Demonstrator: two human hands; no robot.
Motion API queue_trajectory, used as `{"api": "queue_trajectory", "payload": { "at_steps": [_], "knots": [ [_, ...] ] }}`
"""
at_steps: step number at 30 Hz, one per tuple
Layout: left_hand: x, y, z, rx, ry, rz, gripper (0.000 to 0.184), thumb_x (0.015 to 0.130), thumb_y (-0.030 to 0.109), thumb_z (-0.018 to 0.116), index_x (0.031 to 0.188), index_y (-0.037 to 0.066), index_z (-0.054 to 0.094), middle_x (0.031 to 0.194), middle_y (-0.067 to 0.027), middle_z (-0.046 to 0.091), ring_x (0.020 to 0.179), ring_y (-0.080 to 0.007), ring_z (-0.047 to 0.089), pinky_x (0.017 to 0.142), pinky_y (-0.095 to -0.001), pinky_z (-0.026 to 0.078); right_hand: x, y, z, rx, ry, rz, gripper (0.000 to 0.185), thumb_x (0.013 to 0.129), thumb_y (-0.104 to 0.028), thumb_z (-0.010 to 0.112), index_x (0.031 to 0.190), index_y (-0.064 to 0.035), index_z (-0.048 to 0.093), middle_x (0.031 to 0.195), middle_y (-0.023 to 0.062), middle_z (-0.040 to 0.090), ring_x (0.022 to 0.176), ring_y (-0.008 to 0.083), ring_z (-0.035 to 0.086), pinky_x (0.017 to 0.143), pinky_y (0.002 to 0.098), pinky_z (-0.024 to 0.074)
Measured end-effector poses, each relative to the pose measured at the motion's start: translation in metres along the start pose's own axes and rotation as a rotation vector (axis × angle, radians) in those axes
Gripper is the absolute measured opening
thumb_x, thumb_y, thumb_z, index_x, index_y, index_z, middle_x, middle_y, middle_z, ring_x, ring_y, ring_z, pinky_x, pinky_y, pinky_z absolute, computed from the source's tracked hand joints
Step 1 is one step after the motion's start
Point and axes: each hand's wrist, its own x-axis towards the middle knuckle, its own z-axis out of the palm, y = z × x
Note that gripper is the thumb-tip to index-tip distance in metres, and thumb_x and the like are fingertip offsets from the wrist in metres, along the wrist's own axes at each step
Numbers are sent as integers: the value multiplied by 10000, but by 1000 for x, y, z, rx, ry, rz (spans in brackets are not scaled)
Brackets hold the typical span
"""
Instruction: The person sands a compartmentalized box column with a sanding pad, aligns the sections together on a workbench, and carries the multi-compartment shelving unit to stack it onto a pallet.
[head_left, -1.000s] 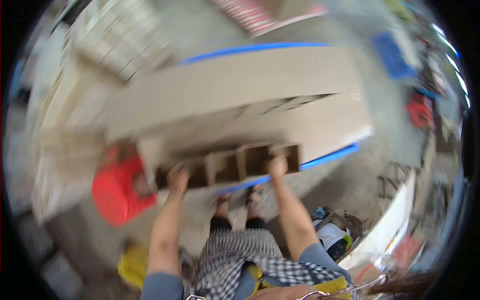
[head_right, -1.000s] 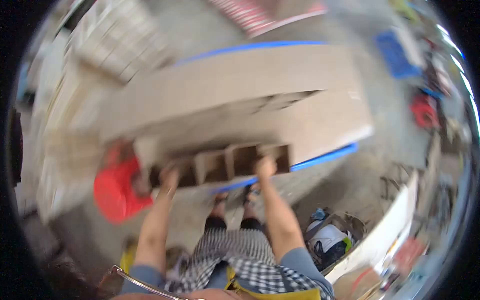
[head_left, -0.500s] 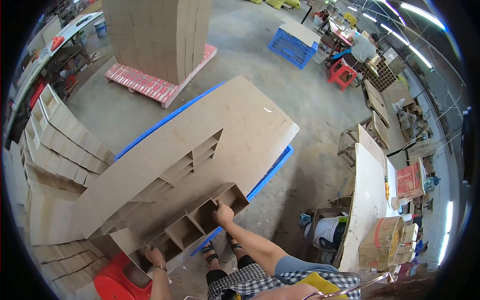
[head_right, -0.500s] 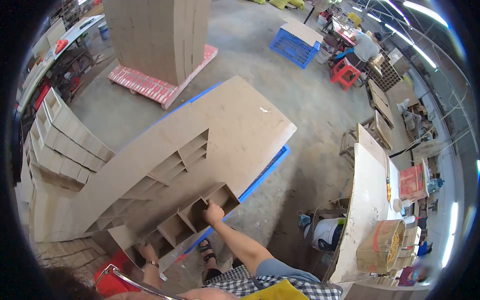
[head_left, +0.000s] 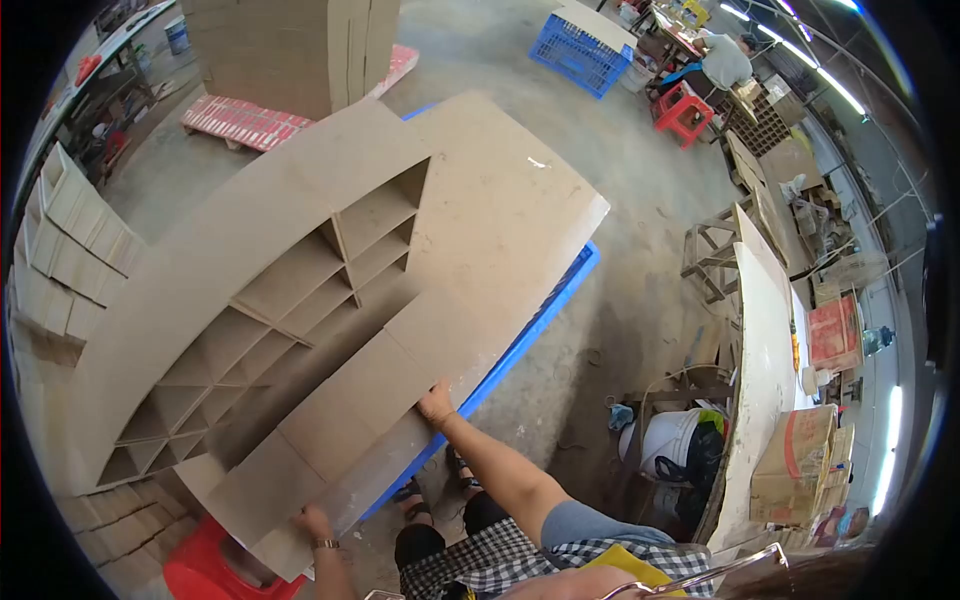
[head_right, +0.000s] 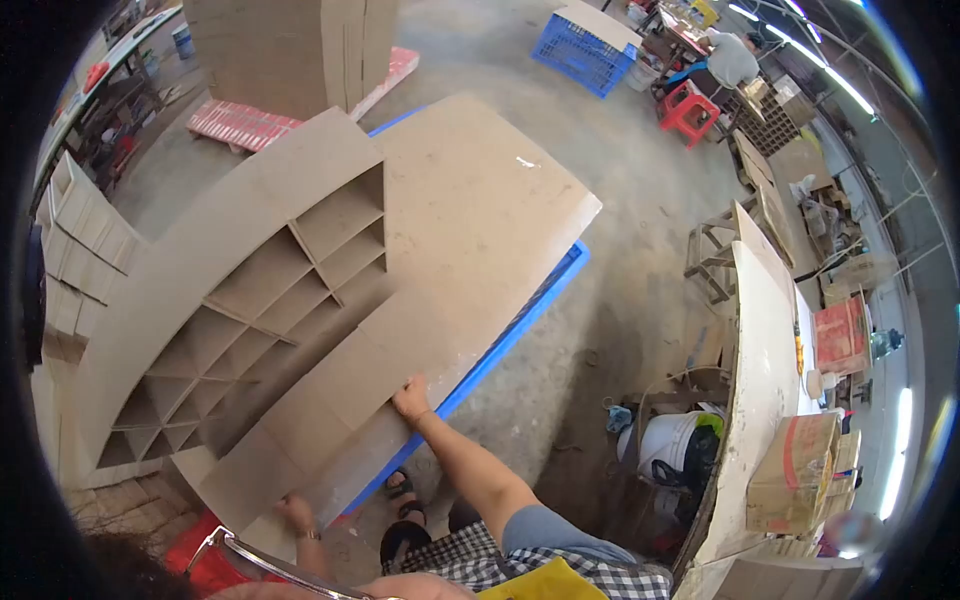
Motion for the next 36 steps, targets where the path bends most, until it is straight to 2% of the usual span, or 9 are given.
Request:
{"api": "queue_trajectory", "payload": {
  "at_steps": [5,10,12,17,21,22,26,33,36],
  "knots": [
    [0,8,0,23,-41,87,150,802,63,471,885,-41,539,876,-91,576,743,-194,522,689,-275,416,1,-27,0,-104,-52,-10,226,732,-85,545,913,45,579,899,135,621,821,196,574,734,307,444],
    [-2,10,-3,-69,-38,115,140,783,58,501,876,-40,540,886,-106,567,777,-190,515,726,-281,406,8,-14,-10,-537,19,184,247,706,-106,490,880,48,572,872,236,584,858,362,537,799,400,403],
    [-5,14,-4,-161,-20,144,138,775,56,514,872,-39,540,890,-113,563,791,-189,513,741,-283,402,11,-32,-17,-375,-93,-100,218,718,-103,487,824,77,552,792,172,602,769,264,555,707,364,428],
    [-34,65,-26,45,-60,46,135,762,51,536,808,-77,534,808,-94,577,734,-163,509,711,-295,406,8,-76,-16,-435,-61,-44,166,680,-38,480,795,40,572,752,175,608,716,252,579,649,328,439],
    [-52,137,-47,426,-82,266,199,768,108,533,708,-80,562,688,-204,597,654,-363,574,626,-384,433,6,-142,-5,-799,-75,-123,157,611,-35,456,712,29,558,725,261,546,736,403,550,630,403,446],
    [-48,145,-50,467,-147,184,223,731,128,557,761,-93,558,748,-264,566,774,-400,536,641,-394,405,11,-144,-6,-948,-116,-78,188,627,-99,496,759,9,575,762,237,571,774,379,563,666,424,449],
    [-19,158,-38,764,-281,101,280,690,205,534,803,-46,588,800,-231,584,808,-383,554,711,-427,439,24,-170,16,-1284,-263,197,219,660,-173,526,789,-22,620,828,199,603,820,342,578,734,394,461],
    [-7,155,-24,789,-258,-205,323,704,205,486,876,-56,568,867,-251,576,847,-384,554,744,-442,442,36,-170,30,-1157,-215,512,284,660,-201,507,851,-25,622,884,204,596,863,324,576,749,376,451],
    [-7,166,-19,767,-220,-210,310,704,206,480,833,-58,578,855,-255,575,841,-392,551,742,-441,442,34,-168,30,-1215,-200,426,285,661,-208,518,860,-31,620,880,191,600,862,333,573,749,382,452]
  ]
}}
